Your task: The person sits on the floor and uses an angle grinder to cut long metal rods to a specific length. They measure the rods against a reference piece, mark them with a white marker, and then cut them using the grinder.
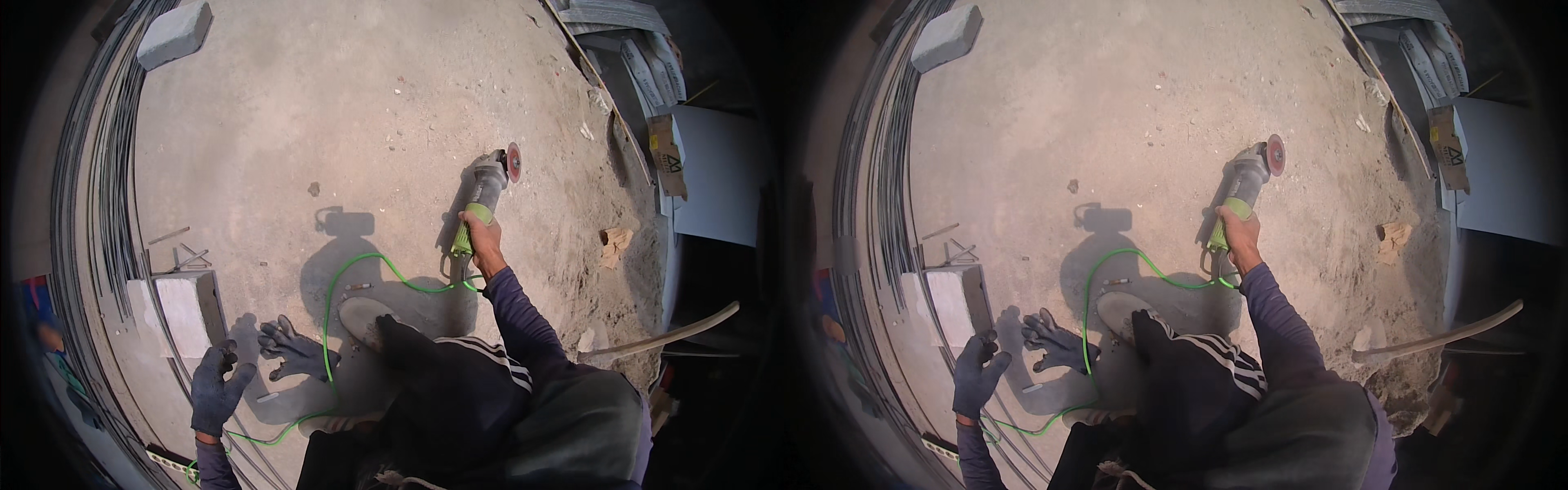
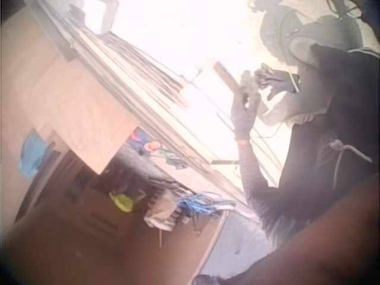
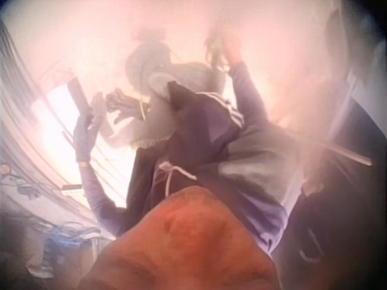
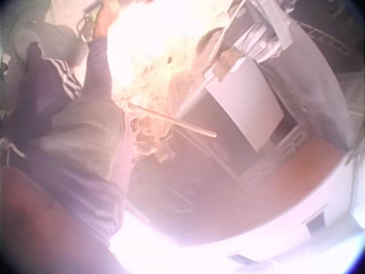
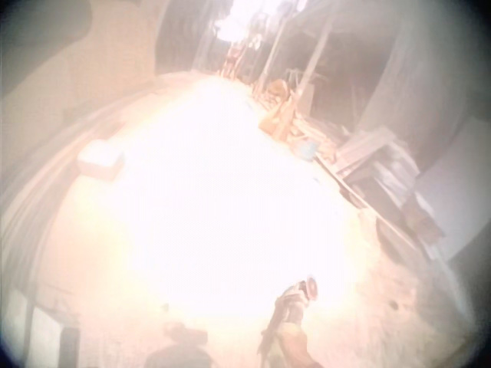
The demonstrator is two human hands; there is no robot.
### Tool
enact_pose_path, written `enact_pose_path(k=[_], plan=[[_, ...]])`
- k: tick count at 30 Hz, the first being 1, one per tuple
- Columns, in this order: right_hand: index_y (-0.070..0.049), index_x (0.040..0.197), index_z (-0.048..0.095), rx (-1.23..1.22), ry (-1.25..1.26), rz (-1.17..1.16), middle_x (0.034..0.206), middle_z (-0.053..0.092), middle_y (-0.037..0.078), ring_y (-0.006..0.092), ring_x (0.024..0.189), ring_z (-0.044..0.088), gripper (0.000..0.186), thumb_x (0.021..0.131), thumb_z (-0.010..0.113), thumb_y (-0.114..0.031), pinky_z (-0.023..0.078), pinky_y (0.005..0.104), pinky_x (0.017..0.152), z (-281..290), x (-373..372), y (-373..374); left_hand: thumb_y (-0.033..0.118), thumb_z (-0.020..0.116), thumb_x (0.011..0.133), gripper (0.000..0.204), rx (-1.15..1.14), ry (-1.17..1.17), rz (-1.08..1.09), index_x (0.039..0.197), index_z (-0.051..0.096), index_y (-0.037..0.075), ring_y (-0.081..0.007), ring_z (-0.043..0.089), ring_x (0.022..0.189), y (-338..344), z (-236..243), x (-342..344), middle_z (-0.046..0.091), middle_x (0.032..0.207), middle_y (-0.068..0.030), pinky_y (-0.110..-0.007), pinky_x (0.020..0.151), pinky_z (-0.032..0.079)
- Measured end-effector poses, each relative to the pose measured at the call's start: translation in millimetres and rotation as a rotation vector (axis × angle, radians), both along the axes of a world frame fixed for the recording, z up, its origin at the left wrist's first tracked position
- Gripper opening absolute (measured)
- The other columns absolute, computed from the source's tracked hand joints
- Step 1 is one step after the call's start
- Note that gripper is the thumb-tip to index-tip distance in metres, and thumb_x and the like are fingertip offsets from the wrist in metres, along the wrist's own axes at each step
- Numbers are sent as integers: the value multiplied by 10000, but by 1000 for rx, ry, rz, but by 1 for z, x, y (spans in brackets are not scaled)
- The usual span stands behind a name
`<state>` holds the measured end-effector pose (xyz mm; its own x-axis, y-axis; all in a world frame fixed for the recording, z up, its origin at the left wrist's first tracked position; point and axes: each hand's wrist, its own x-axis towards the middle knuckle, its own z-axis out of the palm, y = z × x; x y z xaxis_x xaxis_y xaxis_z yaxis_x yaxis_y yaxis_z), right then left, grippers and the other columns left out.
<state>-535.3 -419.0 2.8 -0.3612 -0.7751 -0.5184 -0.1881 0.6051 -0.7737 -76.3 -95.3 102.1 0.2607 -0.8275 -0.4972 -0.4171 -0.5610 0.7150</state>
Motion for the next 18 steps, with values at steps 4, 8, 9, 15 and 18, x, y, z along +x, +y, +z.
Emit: enact_pose_path(k=[4,8,9,15,18], plan=[[63,1195,570,-21,407,-164,1102,687,202,311,975,700,642,717,837,-273,564,405,847,-62,-109,3,203,753,936,395,121,42,367,1254,627,5,-140,597,918,98,-4,25,652,1040,-48,-314,838,508],[83,1254,520,19,553,-231,1205,650,251,352,1084,678,762,707,853,-332,544,426,934,-68,-127,17,212,650,1008,295,80,-75,571,1207,635,-5,-134,559,967,162,-25,29,619,1018,-35,-305,882,460],[87,1261,513,32,568,-234,1212,647,255,356,1091,675,777,708,855,-339,542,428,941,-71,-132,21,214,622,1024,279,106,-59,592,1193,637,-7,-136,553,977,172,-28,31,613,1014,-35,-306,889,451],[112,1286,484,24,516,-218,1265,617,287,398,1159,643,850,709,864,-384,520,439,986,-89,-133,23,204,599,1024,231,147,-252,583,1075,632,-18,-177,547,878,229,-26,40,622,955,-67,-335,820,453],[123,1319,469,92,585,-179,1305,594,306,425,1193,623,957,693,865,-482,509,447,1013,-94,-144,15,198,612,1014,219,120,-313,545,1043,626,-19,-193,543,842,258,-36,39,618,923,-73,-348,797,455]])
